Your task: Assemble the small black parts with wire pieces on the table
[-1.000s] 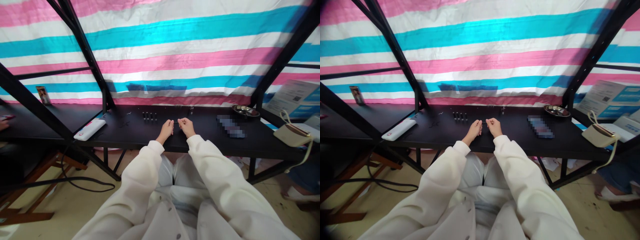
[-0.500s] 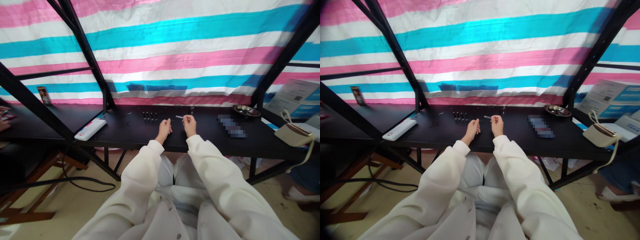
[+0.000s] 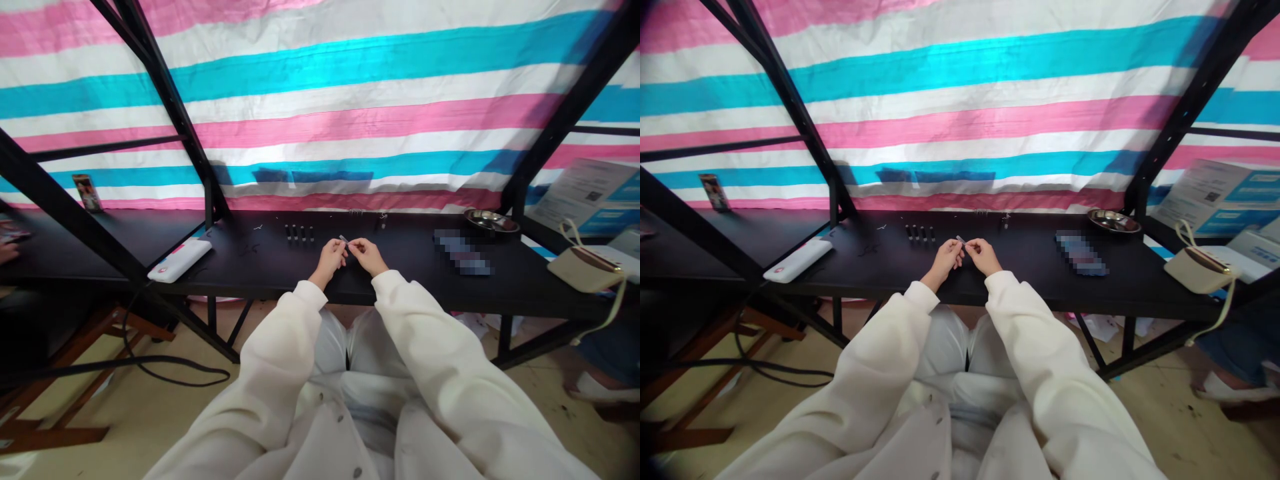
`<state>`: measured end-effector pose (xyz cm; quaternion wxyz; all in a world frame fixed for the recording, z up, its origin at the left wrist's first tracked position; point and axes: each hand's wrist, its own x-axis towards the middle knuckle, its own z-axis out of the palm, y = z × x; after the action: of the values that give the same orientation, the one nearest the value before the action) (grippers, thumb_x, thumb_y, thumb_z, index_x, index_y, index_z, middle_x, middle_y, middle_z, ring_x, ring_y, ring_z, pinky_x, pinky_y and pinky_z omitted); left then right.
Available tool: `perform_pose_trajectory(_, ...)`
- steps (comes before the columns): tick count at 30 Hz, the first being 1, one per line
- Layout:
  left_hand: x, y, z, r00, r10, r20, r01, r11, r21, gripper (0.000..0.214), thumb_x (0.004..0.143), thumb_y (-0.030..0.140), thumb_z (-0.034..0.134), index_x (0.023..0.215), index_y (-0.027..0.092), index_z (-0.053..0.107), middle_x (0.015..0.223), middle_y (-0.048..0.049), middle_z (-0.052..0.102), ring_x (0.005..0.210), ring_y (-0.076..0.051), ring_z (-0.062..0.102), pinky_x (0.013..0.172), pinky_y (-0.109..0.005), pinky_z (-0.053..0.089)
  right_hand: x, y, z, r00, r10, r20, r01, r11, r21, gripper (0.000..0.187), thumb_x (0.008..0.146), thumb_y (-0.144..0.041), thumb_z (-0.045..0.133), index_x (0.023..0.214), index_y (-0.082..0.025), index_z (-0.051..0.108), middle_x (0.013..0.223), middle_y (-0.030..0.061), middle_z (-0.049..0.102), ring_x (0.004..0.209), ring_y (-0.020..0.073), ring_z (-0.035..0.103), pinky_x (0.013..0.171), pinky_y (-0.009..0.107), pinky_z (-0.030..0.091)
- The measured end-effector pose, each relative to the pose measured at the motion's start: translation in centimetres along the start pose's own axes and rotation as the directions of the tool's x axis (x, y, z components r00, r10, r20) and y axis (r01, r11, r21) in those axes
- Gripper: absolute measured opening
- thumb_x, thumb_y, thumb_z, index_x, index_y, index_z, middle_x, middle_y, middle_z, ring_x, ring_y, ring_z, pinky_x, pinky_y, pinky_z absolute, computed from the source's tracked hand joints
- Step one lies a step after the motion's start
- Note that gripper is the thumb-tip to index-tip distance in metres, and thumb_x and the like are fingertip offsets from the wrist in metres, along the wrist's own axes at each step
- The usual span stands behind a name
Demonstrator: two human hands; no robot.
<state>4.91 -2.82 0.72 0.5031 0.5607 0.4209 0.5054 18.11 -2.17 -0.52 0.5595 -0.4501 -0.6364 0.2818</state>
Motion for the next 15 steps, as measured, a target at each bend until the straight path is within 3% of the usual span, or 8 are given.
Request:
perform_pose_trajectory(8,-0.2,-0.3,-0.1,0.998,0.060,-0.033,-0.056,0.992,0.111,0.020,0.080,0.031,0.057,0.086,0.012,0.058,0.046,0.0069,0.046,0.034,-0.005,0.042,0.033,-0.015,0.025,-0.4,0.0,0.0,0.985,0.064,0.162,-0.074,0.996,0.055,0.037,0.063,-0.054,0.062,0.067,-0.018,0.056,0.061,0.0000,0.058,0.055,0.0114,0.050,0.058,0.027,0.041)
perform_pose_trajectory(15,-0.3,-0.3,-0.1,1.000,0.018,-0.007,-0.017,0.988,0.152,0.037,0.083,0.042,0.048,0.088,0.009,0.066,0.046,0.0020,0.051,0.035,-0.007,0.045,0.033,-0.017,0.027,-0.7,-1.3,-0.5,0.947,0.106,0.303,-0.121,0.992,0.031,0.042,0.060,-0.056,0.066,0.056,-0.018,0.050,0.051,-0.0026,0.054,0.044,0.0075,0.043,0.045,0.023,0.036)
